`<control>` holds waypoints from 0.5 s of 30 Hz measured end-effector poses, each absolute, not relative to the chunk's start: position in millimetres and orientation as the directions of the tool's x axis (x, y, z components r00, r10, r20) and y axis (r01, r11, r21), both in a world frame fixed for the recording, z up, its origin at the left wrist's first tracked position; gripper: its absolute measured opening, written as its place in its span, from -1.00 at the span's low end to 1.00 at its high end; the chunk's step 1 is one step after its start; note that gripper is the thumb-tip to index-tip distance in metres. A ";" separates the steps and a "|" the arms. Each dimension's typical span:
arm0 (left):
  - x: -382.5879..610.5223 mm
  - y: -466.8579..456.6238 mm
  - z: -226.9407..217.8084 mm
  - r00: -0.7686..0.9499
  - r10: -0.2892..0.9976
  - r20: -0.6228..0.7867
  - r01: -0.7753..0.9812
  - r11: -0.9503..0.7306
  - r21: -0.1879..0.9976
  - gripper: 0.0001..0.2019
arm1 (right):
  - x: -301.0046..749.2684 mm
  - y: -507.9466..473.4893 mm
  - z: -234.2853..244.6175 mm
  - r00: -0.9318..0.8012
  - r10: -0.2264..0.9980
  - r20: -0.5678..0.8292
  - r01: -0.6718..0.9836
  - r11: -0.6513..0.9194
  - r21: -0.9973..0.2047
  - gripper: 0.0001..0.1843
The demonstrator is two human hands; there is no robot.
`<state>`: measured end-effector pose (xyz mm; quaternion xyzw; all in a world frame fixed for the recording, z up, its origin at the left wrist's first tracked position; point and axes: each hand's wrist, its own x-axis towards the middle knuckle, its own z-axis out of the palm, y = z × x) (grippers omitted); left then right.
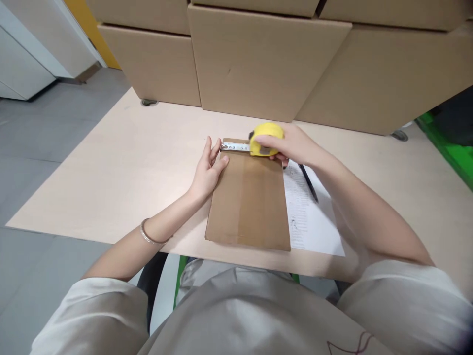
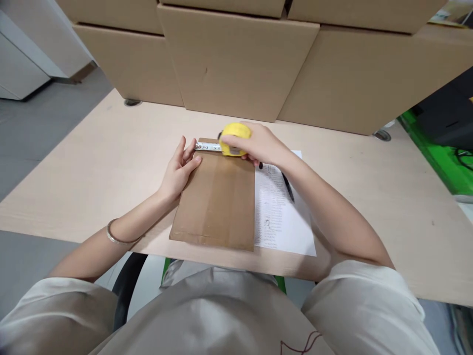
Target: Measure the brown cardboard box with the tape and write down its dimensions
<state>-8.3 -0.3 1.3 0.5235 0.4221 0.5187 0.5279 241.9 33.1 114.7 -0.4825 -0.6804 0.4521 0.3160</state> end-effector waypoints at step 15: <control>-2.9 -14.7 17.9 0.073 0.995 0.067 -0.086 -0.061 0.994 -0.12 | 308.7 21.9 90.6 -0.158 0.986 -0.044 0.330 0.011 -0.944 -0.68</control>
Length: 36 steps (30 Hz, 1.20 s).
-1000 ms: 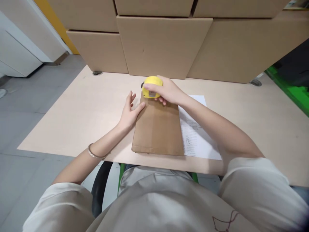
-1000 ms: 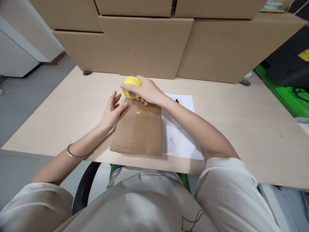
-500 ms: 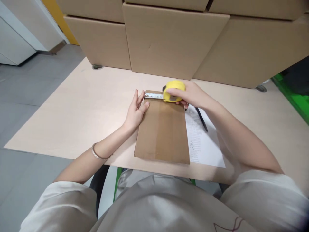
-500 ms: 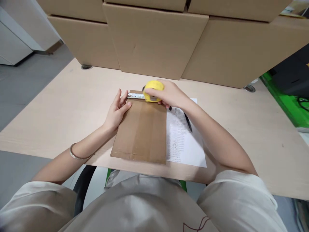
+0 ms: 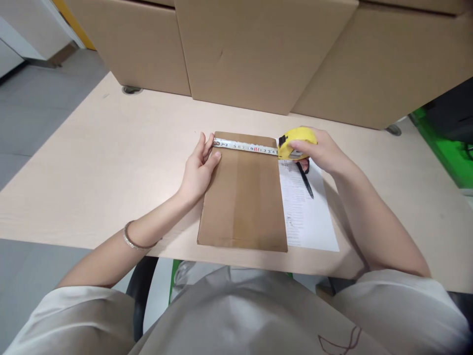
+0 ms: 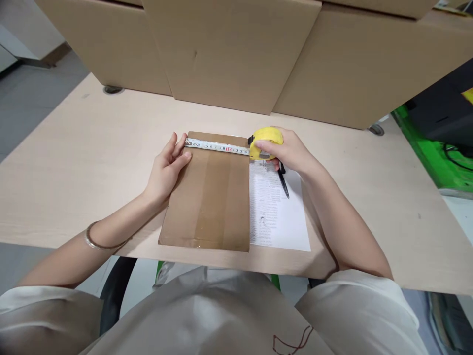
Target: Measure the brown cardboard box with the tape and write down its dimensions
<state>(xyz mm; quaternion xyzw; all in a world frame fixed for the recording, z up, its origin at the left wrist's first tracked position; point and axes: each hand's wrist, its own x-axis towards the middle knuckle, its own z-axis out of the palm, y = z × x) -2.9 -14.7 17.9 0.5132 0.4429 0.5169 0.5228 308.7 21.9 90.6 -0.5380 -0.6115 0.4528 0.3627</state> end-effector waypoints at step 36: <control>0.6 -14.1 21.6 0.052 0.998 0.041 -0.133 -0.034 0.991 -0.14 | 315.5 32.9 107.6 -0.237 0.967 -0.095 0.461 0.026 -0.887 -0.71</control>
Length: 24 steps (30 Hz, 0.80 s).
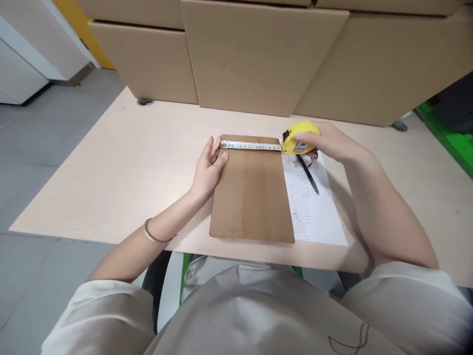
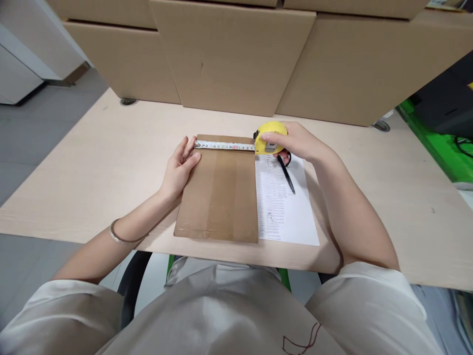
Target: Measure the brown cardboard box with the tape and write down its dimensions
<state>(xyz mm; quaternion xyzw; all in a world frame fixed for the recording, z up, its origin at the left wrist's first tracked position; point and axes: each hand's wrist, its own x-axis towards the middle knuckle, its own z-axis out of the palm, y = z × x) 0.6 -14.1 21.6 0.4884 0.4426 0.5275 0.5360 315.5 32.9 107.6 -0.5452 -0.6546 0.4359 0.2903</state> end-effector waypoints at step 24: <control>-63.1 -167.0 20.3 0.098 0.979 0.176 0.123 -0.188 0.974 -0.09 | 241.6 93.1 110.4 -0.292 0.957 0.006 0.535 0.168 -0.828 -0.72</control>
